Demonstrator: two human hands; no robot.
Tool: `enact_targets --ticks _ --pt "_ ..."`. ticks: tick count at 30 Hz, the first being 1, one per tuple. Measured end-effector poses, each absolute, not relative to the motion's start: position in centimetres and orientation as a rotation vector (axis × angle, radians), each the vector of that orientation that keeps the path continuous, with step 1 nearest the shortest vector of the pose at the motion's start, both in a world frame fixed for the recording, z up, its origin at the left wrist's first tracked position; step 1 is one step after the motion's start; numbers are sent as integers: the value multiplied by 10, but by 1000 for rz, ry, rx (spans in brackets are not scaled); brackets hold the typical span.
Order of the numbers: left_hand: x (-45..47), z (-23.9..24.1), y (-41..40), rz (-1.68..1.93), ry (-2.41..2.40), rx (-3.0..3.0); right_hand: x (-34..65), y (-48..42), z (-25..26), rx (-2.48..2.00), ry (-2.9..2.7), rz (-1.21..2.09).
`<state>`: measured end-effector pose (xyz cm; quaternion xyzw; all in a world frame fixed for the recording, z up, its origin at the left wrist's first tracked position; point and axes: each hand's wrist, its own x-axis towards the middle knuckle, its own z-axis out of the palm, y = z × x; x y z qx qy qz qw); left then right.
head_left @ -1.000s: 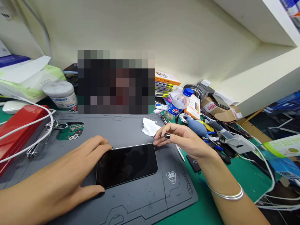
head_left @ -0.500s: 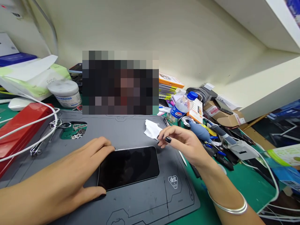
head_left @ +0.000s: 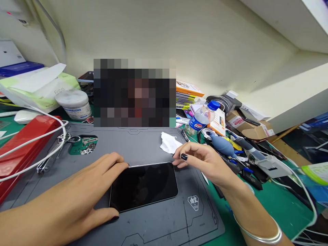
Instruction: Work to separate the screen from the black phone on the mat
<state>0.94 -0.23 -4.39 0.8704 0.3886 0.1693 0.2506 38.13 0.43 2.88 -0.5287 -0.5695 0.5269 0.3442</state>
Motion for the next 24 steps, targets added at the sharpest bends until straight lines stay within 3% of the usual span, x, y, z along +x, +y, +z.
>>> enact_targets --ticks 9,18,24 --pt "4 -46 1 497 969 2463 384 6 26 -1380 -1423 1426" --pt "5 -35 7 336 924 2413 393 13 29 -1376 -1232 1693" --pt "6 -44 1 499 918 2436 396 15 21 -1340 -1119 1764"
